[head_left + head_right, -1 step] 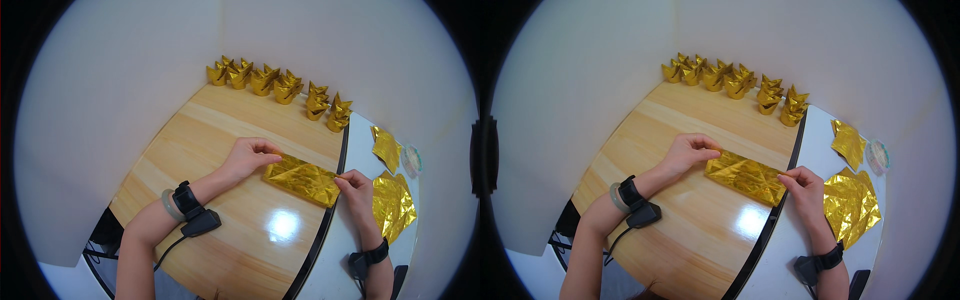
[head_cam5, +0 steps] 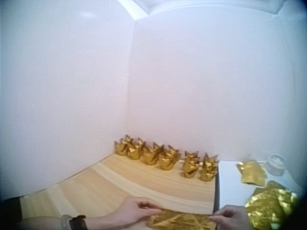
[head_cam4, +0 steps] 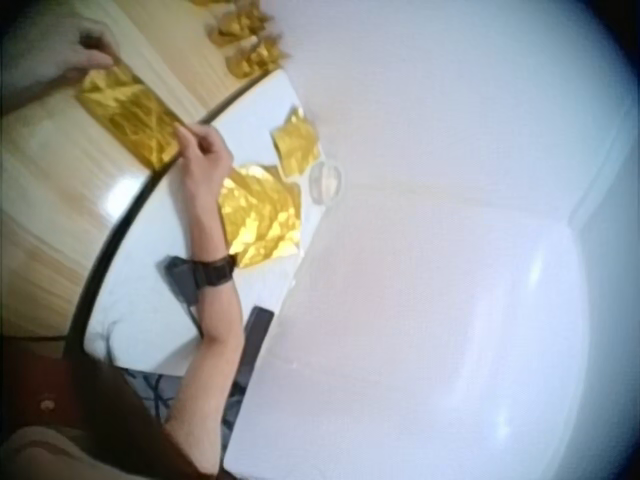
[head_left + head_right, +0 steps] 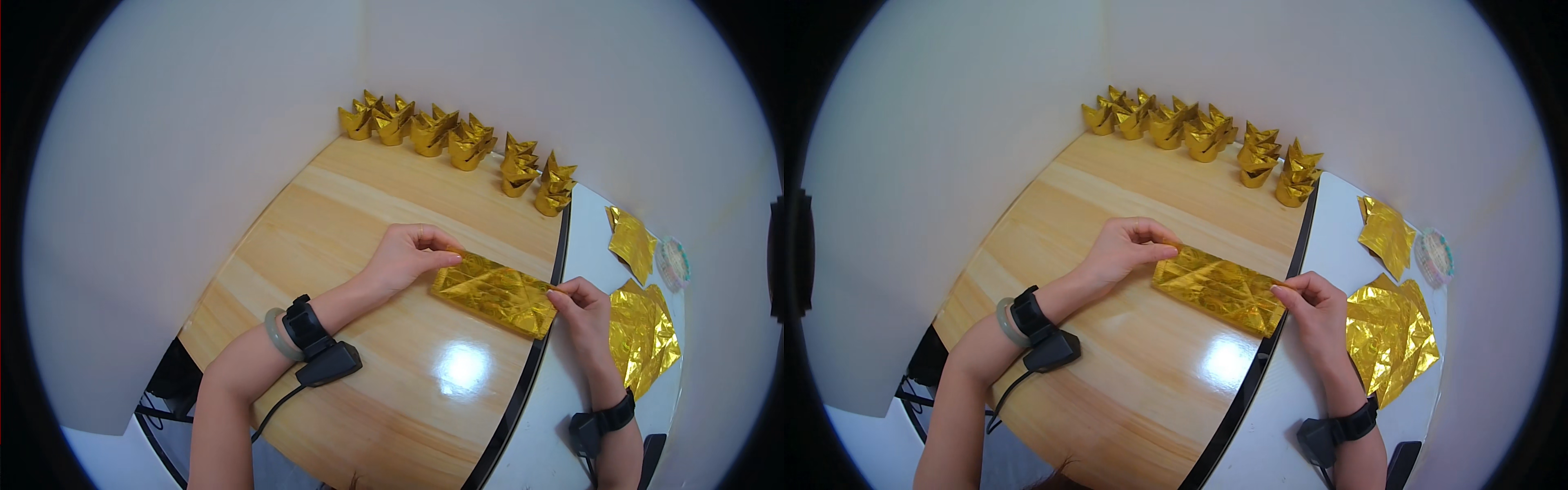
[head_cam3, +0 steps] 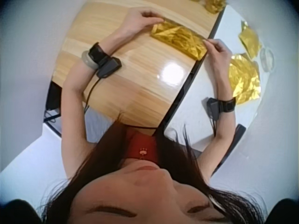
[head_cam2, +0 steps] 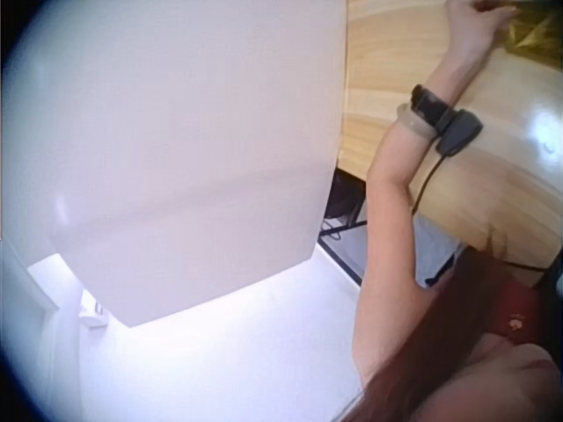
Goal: Folding square sheets of gold paper into decorative ingot shapes.
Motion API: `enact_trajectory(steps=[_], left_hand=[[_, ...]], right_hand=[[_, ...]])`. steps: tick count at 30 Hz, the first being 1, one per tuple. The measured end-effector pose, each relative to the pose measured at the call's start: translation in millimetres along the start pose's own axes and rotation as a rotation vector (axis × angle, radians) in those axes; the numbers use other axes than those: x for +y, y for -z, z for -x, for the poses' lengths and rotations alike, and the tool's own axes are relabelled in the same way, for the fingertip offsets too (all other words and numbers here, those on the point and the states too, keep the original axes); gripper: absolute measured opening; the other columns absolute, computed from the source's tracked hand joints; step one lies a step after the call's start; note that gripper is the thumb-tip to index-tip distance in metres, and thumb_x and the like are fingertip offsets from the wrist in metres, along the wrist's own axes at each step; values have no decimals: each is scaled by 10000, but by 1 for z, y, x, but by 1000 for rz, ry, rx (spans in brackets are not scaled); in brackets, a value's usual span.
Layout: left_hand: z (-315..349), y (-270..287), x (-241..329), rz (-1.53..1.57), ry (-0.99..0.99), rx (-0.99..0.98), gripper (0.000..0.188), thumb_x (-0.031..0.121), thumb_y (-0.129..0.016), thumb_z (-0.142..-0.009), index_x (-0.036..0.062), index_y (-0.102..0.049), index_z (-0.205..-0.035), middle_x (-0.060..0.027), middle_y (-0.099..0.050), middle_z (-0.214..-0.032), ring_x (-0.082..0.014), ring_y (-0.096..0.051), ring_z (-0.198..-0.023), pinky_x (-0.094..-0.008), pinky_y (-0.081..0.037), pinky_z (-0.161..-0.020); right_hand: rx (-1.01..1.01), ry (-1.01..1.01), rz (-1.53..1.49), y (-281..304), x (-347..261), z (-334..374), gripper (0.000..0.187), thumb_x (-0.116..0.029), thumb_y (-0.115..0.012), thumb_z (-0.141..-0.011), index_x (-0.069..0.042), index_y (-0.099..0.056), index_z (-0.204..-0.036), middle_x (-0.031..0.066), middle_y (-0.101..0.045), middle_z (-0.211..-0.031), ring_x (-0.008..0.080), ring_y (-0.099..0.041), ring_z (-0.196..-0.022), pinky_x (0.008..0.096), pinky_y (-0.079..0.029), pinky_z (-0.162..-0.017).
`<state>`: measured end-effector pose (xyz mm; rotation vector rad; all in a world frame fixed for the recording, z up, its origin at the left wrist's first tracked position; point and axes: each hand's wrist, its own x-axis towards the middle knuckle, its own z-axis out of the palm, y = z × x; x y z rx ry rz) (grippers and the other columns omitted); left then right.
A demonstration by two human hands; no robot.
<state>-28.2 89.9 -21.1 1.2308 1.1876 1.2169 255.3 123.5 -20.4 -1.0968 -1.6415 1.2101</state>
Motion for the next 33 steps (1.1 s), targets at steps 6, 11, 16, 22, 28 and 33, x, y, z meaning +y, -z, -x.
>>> enact_trajectory(steps=[6, 11, 16, 22, 28, 33], left_hand=[[-1, 0, 4, -8, 12, 11, 143, 48, -708, -784, -9, -667, -909, -46, -668, -849, -80, -599, -781, -211, -472, -721], [-2, 3, 6, 30, 12, -14, 129, 52, -716, -779, -2, -671, -889, -47, -674, -838, -81, -602, -775, -209, -469, -719], [-2, 2, 5, 35, -5, -3, 115, 52, -713, -781, 6, -670, -878, -47, -675, -840, -79, -602, -770, -209, -467, -716], [-4, 1, 6, 61, -5, 1, 97, 60, -705, -790, 10, -666, -863, -36, -665, -819, -72, -588, -751, -209, -460, -698], [-4, 5, 2, 60, -14, 13, 76, 51, -703, -783, 15, -665, -839, -24, -652, -796, -74, -568, -732, -210, -442, -685], [-4, 6, 1, 80, -58, 3, 46, 39, -699, -775, 27, -666, -804, -7, -639, -773, -71, -549, -735, -214, -427, -690]], right_hand=[[25, 33, 10, 1, 1, -3, 87, -72, -685, -822, -9, -625, -817, -20, -604, -734, 34, -520, -675, 182, -406, -626], [8, 66, -19, 2, 3, -5, 90, -75, -684, -826, -10, -622, -827, -18, -607, -753, 37, -526, -692, 183, -411, -642], [0, 75, -19, 3, 2, -5, 87, -73, -682, -827, -10, -622, -830, -18, -609, -762, 39, -529, -700, 182, -412, -647], [5, 64, -4, 5, 0, -4, 71, -63, -674, -828, -11, -629, -843, -17, -612, -769, 38, -534, -712, 181, -415, -655], [-17, 67, -30, 3, 0, -5, 67, -54, -672, -826, -8, -628, -847, -23, -608, -763, 36, -536, -717, 182, -419, -657], [-17, 88, -13, 4, 1, -4, 52, -47, -679, -812, -12, -645, -829, -25, -607, -765, 33, -529, -704, 189, -416, -644]])
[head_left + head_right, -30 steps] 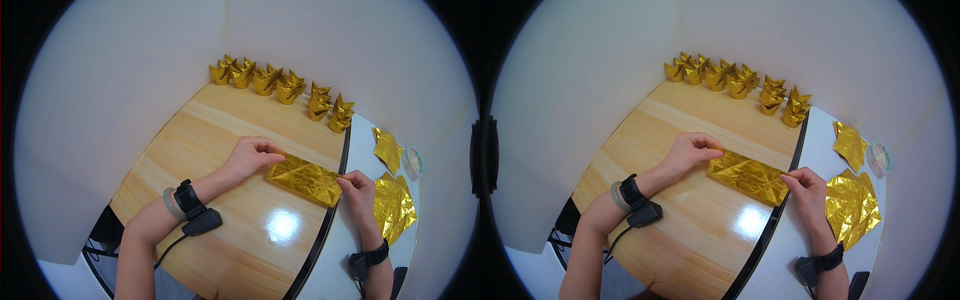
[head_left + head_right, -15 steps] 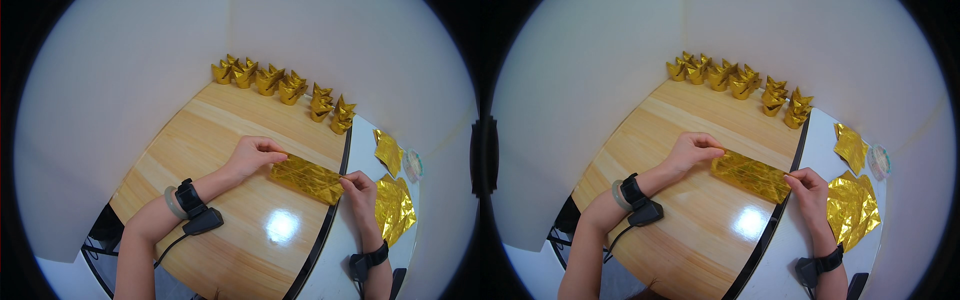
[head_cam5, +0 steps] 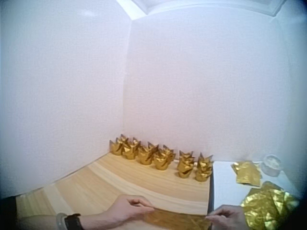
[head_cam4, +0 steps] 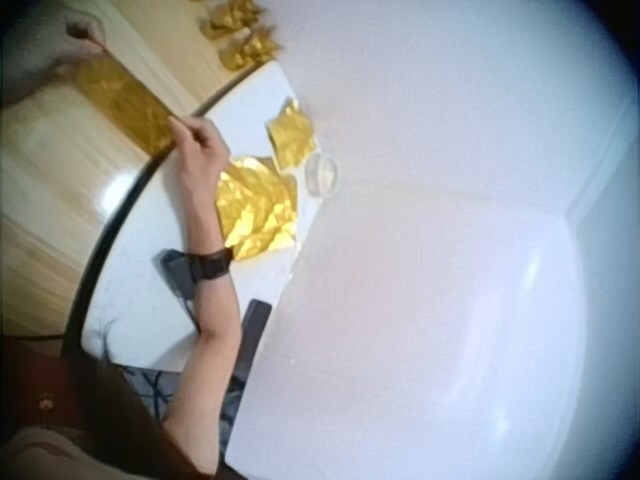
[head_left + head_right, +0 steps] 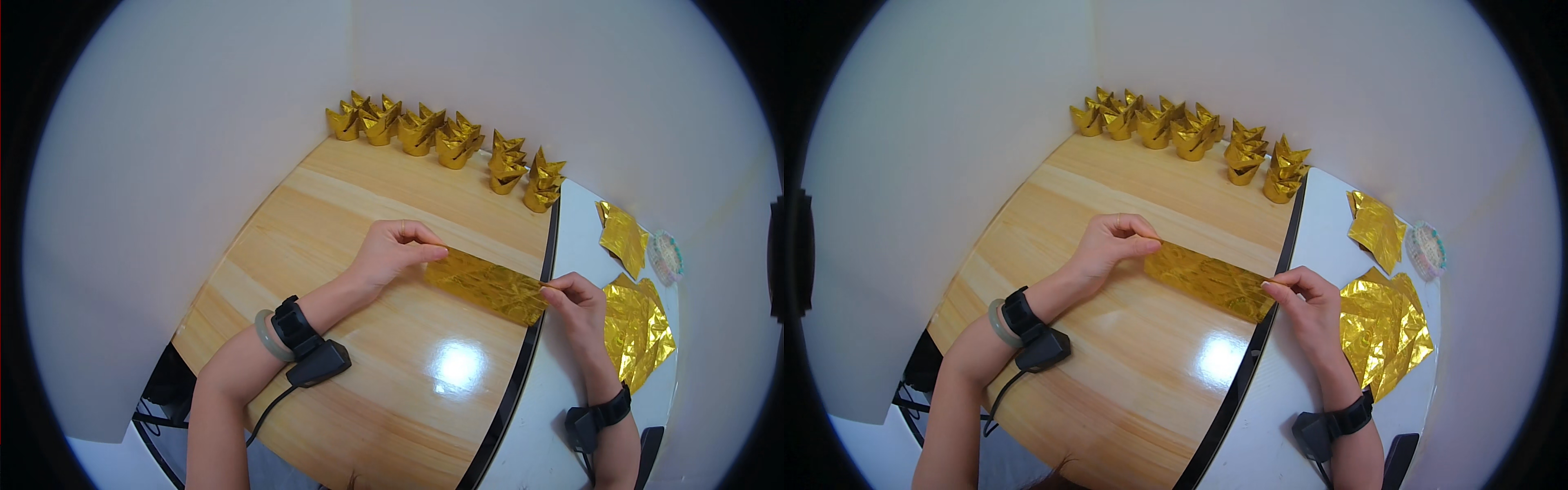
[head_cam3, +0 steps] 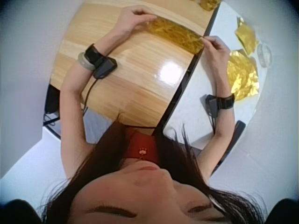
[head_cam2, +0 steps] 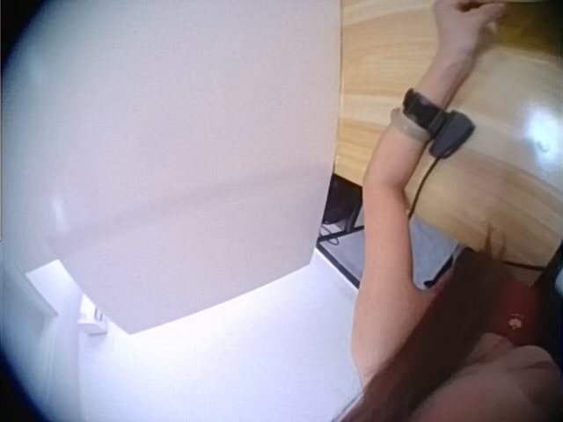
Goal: Folding square sheets of gold paper into decorative ingot shapes.
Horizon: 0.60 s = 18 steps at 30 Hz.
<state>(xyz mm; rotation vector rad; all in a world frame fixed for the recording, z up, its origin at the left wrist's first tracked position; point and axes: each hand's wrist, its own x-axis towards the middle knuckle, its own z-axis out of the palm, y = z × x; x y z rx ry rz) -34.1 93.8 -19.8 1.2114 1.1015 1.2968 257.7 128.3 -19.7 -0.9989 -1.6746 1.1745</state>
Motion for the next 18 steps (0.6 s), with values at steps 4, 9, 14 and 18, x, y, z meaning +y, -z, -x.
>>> enact_trajectory(steps=[4, 9, 14, 18], left_hand=[[-1, 4, 3, -21, -42, -33, 57, 28, -710, -754, 23, -667, -791, -14, -616, -804, -79, -541, -759, -220, -421, -694], [-5, 23, 15, -84, -170, -277, 59, 40, -751, -714, 52, -695, -726, 8, -594, -776, -67, -521, -766, -227, -399, -680], [1, 28, 34, -545, -177, -698, 79, 68, -767, -675, 65, -707, -726, -15, -590, -786, -143, -552, -810, -258, -429, -712], [8, 23, 34, -779, -190, -742, 84, 90, -762, -677, 67, -708, -737, -23, -603, -773, -166, -560, -804, -268, -440, -713]], right_hand=[[-14, 48, 51, 3, -2, -2, 46, -31, -699, -777, -18, -659, -796, -12, -610, -761, 53, -530, -699, 200, -413, -631], [-118, 519, 539, 8, -29, -1, 114, -37, -747, -677, -59, -675, -763, 26, -606, -739, 172, -557, -709, 263, -452, -620], [-336, 713, 746, -1, -35, 5, 141, -28, -729, -637, -79, -667, -753, 33, -587, -730, 215, -552, -709, 307, -486, -618], [-528, 661, 805, -10, -33, 12, 133, -38, -704, -643, -78, -652, -758, 32, -581, -725, 211, -564, -724, 303, -497, -627]])
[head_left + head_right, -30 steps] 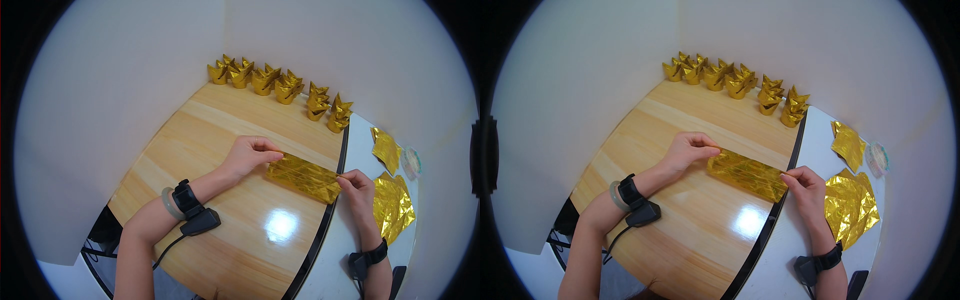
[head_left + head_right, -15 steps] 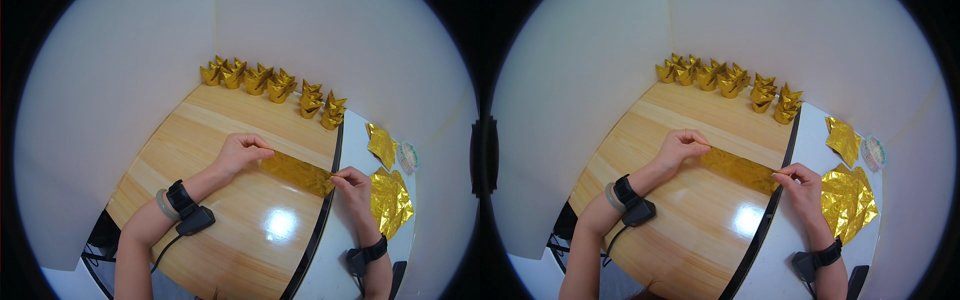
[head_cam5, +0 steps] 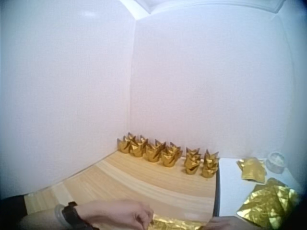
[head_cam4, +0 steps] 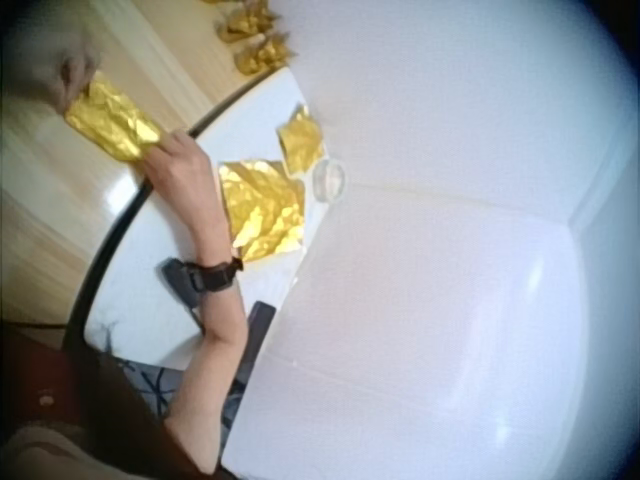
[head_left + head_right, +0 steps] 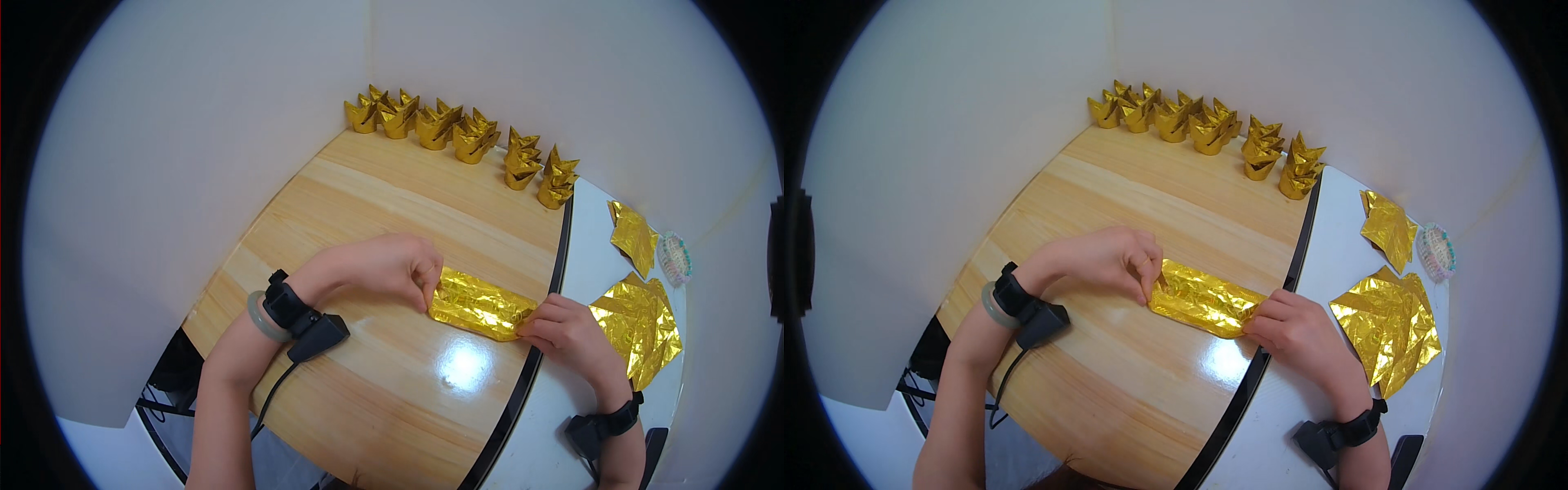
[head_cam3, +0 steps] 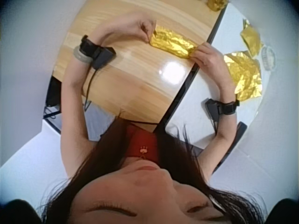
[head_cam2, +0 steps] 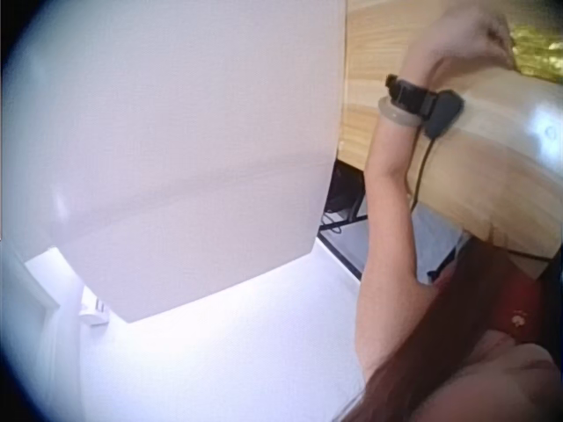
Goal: Folding square sheets of gold paper into decorative ingot shapes.
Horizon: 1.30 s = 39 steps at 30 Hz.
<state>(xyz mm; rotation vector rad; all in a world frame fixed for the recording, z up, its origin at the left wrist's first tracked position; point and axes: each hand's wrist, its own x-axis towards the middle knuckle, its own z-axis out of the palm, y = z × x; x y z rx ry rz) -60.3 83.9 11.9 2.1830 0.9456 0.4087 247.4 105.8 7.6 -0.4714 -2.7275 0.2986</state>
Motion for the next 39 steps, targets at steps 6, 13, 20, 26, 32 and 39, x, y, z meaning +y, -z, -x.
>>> enact_trajectory(steps=[6, 13, 20, 26, 32, 39], left_hand=[[1, -6, -1, 6, 53, -6, 94, 142, -725, -729, 53, -696, -715, -39, -614, -759, -208, -567, -775, -311, -457, -685], [-14, -22, 33, -455, 169, 30, 205, 241, -647, -813, 42, -601, -830, -85, -592, -804, -275, -545, -761, -368, -462, -687], [-12, -54, 11, -254, -233, 147, 196, 33, -516, -869, 11, -543, -1061, -155, -517, -1129, -295, -479, -1071, -352, -422, -909], [-5, -60, -2, -135, 1, 39, 407, 175, -363, -964, 27, -371, -1343, -160, -379, -1376, -293, -367, -1278, -319, -339, -1047], [3, -50, 1, -620, -4, -19, 576, 318, -427, -948, 73, -249, -1437, -126, -259, -1486, -239, -226, -1385, -417, -238, -1107], [12, -47, 1, -616, 127, 61, 676, 433, -436, -932, 27, -229, -1432, -127, -214, -1504, -229, -187, -1399, -480, -183, -1112]], right_hand=[[-36, -127, -100, 10, -11, 1, 104, -147, -684, -730, -56, -637, -743, 58, -581, -697, 242, -583, -691, 349, -500, -621], [-74, -334, 95, -16, -24, -12, 196, -180, -655, -780, -20, -590, -874, 96, -585, -857, 267, -576, -829, 381, -473, -694], [-135, -53, 182, -32, -22, -10, 489, -65, -520, -835, 19, -425, -1307, 167, -426, -1365, 295, -418, -1269, 355, -374, -1028], [-163, -101, 174, -33, -23, -7, 512, -62, -528, -831, 24, -407, -1320, 170, -400, -1395, 297, -425, -1269, 364, -371, -1035], [-185, -190, 238, -22, -28, -4, 523, -173, -547, -876, 10, -388, -1339, 161, -403, -1398, 260, -417, -1281, 376, -344, -1047], [-287, -272, 378, -18, -29, 3, 676, -409, -515, -893, 37, -334, -1368, 182, -353, -1428, 260, -337, -1334, 423, -207, -1111]])
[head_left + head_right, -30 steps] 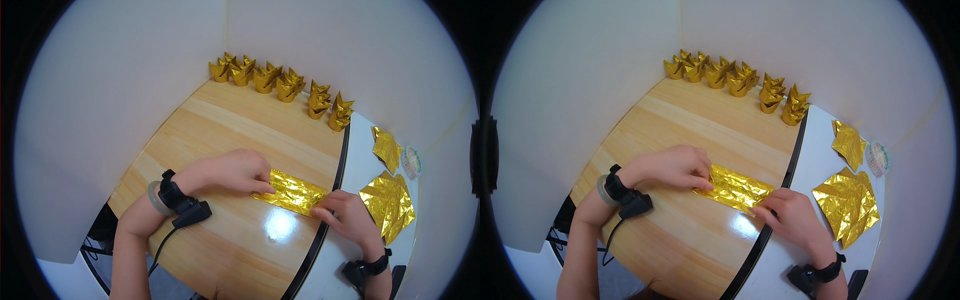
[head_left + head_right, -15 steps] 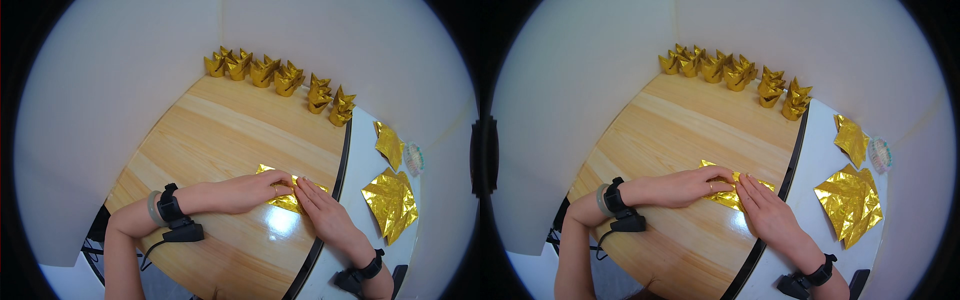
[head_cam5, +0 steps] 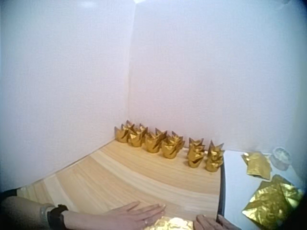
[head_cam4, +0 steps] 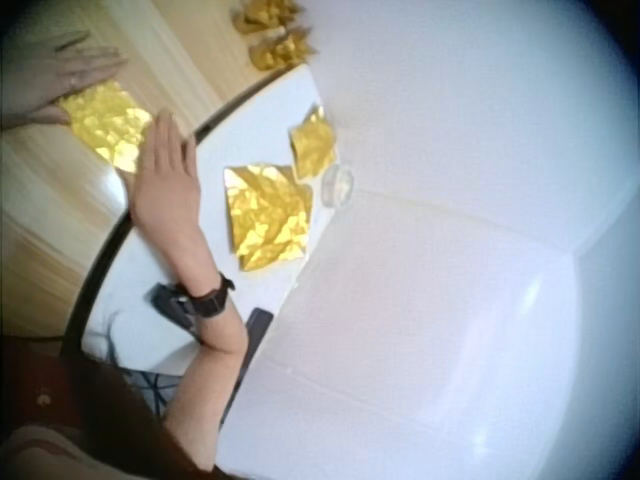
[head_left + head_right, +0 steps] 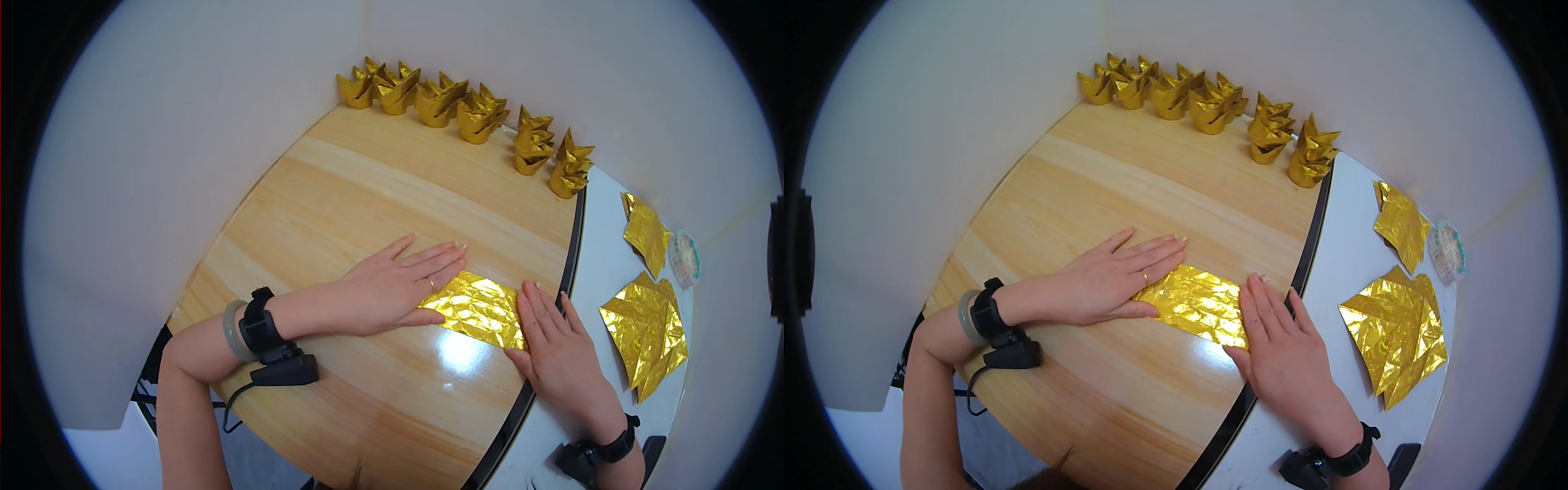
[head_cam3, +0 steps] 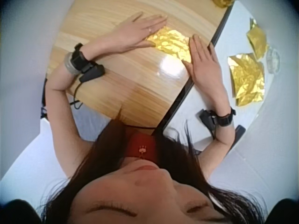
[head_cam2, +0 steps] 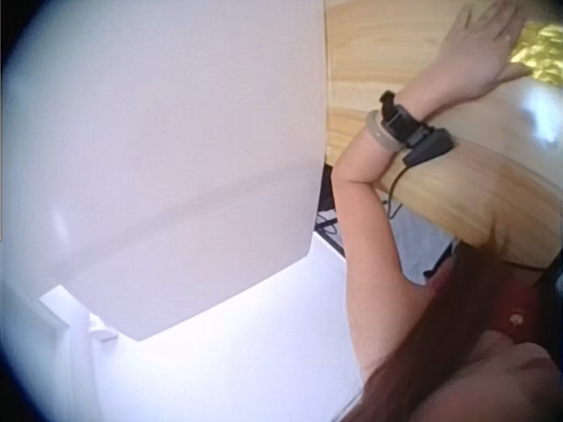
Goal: Folding square sheets of gold paper into decorative ingot shapes.
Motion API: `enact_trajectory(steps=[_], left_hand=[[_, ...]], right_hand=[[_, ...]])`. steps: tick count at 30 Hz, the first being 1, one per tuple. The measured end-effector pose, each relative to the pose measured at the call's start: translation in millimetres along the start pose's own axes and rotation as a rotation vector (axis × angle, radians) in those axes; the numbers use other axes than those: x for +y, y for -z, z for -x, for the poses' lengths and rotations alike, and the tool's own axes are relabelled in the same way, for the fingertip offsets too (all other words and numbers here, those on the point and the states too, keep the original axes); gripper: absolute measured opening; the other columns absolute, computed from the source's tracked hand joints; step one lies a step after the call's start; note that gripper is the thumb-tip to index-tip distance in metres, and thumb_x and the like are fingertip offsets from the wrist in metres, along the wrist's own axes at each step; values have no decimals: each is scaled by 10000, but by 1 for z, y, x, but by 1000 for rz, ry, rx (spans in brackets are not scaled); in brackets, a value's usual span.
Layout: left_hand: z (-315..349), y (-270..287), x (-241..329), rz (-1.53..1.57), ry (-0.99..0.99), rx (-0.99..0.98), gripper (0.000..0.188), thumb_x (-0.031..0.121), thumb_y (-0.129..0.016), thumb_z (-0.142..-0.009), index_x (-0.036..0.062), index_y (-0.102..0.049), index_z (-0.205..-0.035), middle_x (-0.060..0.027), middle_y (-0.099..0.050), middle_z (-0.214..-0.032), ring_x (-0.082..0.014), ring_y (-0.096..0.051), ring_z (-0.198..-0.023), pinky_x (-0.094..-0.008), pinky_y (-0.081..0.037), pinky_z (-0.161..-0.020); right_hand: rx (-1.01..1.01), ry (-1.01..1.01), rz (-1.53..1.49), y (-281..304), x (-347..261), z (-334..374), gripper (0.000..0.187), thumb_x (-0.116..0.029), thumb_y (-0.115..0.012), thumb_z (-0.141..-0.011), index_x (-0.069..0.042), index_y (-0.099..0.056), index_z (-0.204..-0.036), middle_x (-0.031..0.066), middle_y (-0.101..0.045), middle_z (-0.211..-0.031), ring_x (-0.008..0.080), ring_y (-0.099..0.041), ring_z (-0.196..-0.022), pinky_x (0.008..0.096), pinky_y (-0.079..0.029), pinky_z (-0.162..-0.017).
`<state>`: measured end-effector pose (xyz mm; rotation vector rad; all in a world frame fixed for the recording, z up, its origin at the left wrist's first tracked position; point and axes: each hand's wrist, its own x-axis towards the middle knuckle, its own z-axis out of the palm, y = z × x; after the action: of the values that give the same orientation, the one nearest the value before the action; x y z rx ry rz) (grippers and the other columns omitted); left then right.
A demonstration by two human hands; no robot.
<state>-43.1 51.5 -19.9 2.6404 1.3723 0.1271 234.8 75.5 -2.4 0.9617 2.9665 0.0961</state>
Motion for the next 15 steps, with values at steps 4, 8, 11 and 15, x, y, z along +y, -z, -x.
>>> enact_trajectory(steps=[4, 8, 11, 15], left_hand=[[2, -2, -2, 15, -4, -13, 720, 450, -444, -926, 25, -182, -1444, -135, -164, -1519, -246, -159, -1408, -505, -136, -1113], [0, -3, -2, 13, -13, -25, 729, 467, -425, -928, 30, -167, -1450, -137, -155, -1521, -246, -144, -1412, -517, -125, -1110], [-2, -3, -2, 14, -11, -39, 730, 469, -418, -929, 32, -157, -1453, -136, -152, -1522, -247, -141, -1412, -517, -123, -1110], [-1, -3, -3, 17, -11, -47, 733, 469, -420, -929, 30, -155, -1452, -135, -151, -1522, -250, -136, -1413, -520, -123, -1109]], right_hand=[[-20, -57, -55, 2, 1, 5, 877, -567, -546, -814, 89, -322, -1351, 230, -336, -1422, 293, -314, -1343, 443, -175, -1118], [7, -38, -18, 5, -11, 0, 1066, -709, -544, -704, 125, -319, -1329, 270, -335, -1403, 331, -286, -1351, 460, -164, -1117], [34, 46, -9, 10, -34, -19, 1070, -726, -509, -715, 128, -307, -1329, 274, -336, -1399, 340, -279, -1351, 461, -180, -1111], [25, 233, -187, -8, -46, -33, 1017, -691, -480, -773, 121, -277, -1350, 266, -299, -1424, 343, -266, -1357, 424, -199, -1114]])
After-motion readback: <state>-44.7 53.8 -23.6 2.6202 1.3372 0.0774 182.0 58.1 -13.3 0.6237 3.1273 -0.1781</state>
